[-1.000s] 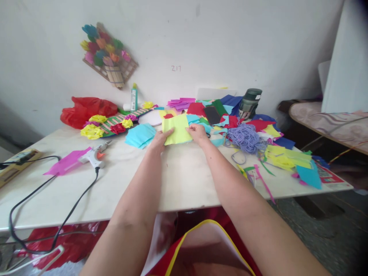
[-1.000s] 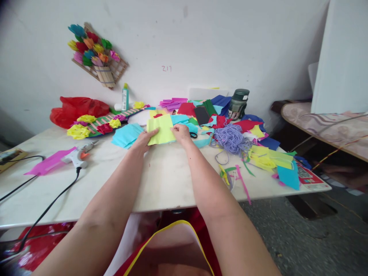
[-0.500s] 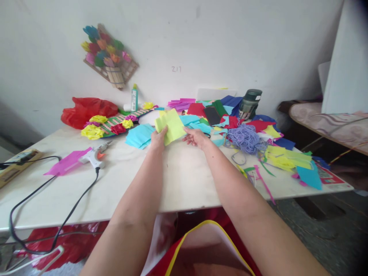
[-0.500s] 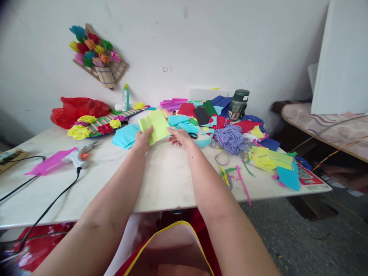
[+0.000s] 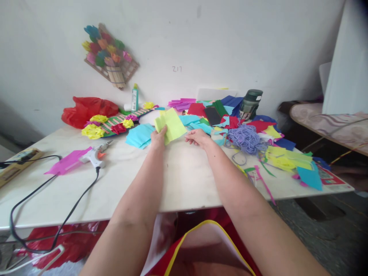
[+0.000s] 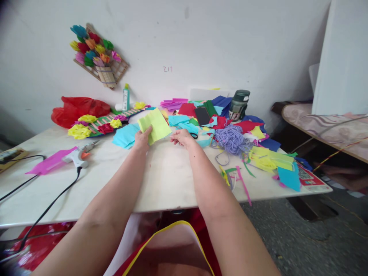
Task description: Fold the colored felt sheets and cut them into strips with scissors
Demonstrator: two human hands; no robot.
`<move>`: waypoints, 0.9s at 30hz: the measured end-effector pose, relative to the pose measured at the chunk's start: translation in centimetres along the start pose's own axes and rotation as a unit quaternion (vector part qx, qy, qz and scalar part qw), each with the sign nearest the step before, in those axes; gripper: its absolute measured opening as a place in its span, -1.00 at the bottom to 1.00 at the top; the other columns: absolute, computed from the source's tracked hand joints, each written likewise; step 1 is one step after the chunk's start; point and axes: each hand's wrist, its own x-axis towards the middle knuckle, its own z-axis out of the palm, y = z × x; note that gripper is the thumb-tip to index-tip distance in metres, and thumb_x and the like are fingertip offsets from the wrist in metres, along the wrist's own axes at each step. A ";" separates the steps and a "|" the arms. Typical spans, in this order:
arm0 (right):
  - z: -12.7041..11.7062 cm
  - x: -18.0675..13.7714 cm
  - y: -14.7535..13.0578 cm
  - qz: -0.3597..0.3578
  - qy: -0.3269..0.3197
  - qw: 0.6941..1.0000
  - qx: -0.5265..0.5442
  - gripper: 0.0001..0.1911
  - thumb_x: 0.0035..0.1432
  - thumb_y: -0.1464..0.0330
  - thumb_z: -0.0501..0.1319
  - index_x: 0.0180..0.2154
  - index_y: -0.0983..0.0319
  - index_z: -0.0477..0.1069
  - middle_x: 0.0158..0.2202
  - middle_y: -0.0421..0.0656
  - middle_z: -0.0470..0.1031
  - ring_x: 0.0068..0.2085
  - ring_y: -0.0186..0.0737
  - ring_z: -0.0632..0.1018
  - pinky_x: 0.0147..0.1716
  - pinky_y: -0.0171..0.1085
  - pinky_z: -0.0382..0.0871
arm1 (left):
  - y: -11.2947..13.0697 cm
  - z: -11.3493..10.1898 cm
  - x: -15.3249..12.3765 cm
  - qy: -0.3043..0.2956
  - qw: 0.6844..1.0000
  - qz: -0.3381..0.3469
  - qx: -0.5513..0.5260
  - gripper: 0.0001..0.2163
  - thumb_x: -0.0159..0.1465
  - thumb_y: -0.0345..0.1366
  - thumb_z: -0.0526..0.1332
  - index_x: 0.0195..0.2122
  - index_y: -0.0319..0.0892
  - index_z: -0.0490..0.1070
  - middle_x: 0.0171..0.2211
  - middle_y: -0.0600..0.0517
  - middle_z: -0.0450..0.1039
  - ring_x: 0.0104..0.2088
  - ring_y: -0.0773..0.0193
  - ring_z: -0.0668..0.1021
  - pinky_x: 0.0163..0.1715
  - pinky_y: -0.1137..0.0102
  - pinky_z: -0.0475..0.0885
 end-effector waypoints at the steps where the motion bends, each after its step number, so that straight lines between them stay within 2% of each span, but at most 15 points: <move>1: -0.1 0.0 0.0 0.001 0.000 1.000 -0.001 -0.82 -0.03 0.48 0.30 -0.58 0.29 0.33 -0.64 -0.22 0.46 -0.70 -0.51 0.36 -0.81 -0.51 -0.01 | 0.0 0.0 0.0 0.003 1.000 0.004 0.000 -0.73 -0.07 -0.27 0.39 -0.34 -0.23 0.48 -0.30 -0.08 0.55 -0.17 0.08 0.56 -0.16 0.27 0.50; 5: -0.3 -0.5 -0.5 0.013 0.012 1.000 -0.002 -0.81 0.06 0.51 0.21 -0.57 0.29 0.29 -0.67 -0.27 0.42 -0.69 -0.53 0.37 -0.79 -0.52 0.00 | 0.2 0.1 -0.2 0.027 0.999 0.021 -0.009 -0.76 -0.05 -0.29 0.38 -0.36 -0.27 0.47 -0.25 -0.16 0.54 -0.19 0.05 0.57 -0.19 0.23 0.50; 10: -0.3 -0.6 -0.8 0.036 0.072 0.996 -0.027 -0.79 0.11 0.47 0.12 -0.56 0.26 0.26 -0.70 -0.30 0.38 -0.72 -0.49 0.36 -0.77 -0.48 0.00 | 0.4 0.0 -0.2 0.034 0.999 0.019 -0.012 -0.75 -0.08 -0.28 0.40 -0.38 -0.25 0.47 -0.28 -0.14 0.54 -0.19 0.05 0.57 -0.19 0.24 0.51; 14: -0.5 0.3 -0.3 0.001 0.131 0.987 -0.096 -0.68 0.12 0.33 0.12 -0.64 0.26 0.25 -0.74 -0.26 0.32 -0.70 -0.44 0.35 -0.72 -0.45 0.09 | 0.4 -0.1 -0.2 0.006 1.000 0.007 -0.006 -0.73 -0.11 -0.27 0.42 -0.40 -0.26 0.47 -0.31 -0.15 0.54 -0.21 0.02 0.57 -0.18 0.20 0.51; 16: -0.5 0.6 -0.3 -0.024 0.158 0.983 -0.087 -0.76 0.08 0.33 0.16 -0.58 0.27 0.31 -0.65 -0.23 0.39 -0.62 -0.41 0.41 -0.69 -0.46 0.15 | 0.4 -0.1 -0.2 -0.011 1.000 0.000 -0.001 -0.71 -0.13 -0.26 0.43 -0.40 -0.27 0.48 -0.32 -0.15 0.54 -0.21 0.01 0.57 -0.18 0.18 0.51; 18: -0.5 0.5 -0.5 -0.042 0.145 0.988 -0.021 -0.85 0.07 0.31 0.18 -0.45 0.26 0.37 -0.48 -0.19 0.48 -0.50 -0.38 0.48 -0.66 -0.47 0.20 | 0.3 -0.2 -0.2 -0.027 1.000 -0.008 0.006 -0.69 -0.15 -0.25 0.44 -0.40 -0.26 0.48 -0.33 -0.13 0.55 -0.20 0.00 0.57 -0.17 0.17 0.51; 21: 0.0 0.0 -0.9 -0.044 0.081 0.993 0.072 -0.72 0.06 0.14 0.18 -0.37 0.25 0.37 -0.37 -0.14 0.50 -0.45 -0.36 0.49 -0.63 -0.44 0.27 | 0.1 -0.2 -0.1 -0.044 0.999 -0.022 0.020 -0.69 -0.15 -0.27 0.44 -0.37 -0.25 0.48 -0.34 -0.12 0.55 -0.20 -0.01 0.57 -0.16 0.15 0.50; 24: 0.7 -0.4 -0.9 -0.045 0.056 0.995 0.064 -0.59 -0.04 0.01 0.21 -0.46 0.26 0.35 -0.53 -0.18 0.42 -0.55 -0.36 0.41 -0.66 -0.41 0.22 | 0.0 -0.1 -0.2 -0.065 0.997 -0.035 0.032 -0.69 -0.13 -0.29 0.43 -0.35 -0.28 0.49 -0.33 -0.15 0.55 -0.21 -0.01 0.57 -0.17 0.15 0.50; 27: 1.2 -0.1 -0.4 -0.086 0.101 0.991 0.004 -0.57 -0.12 0.00 0.24 -0.59 0.22 0.25 -0.68 -0.30 0.22 -0.63 -0.39 0.28 -0.67 -0.39 0.11 | 0.0 0.0 -0.4 -0.092 0.993 -0.051 0.046 -0.66 -0.16 -0.29 0.44 -0.35 -0.33 0.49 -0.33 -0.19 0.54 -0.23 -0.03 0.57 -0.20 0.15 0.51</move>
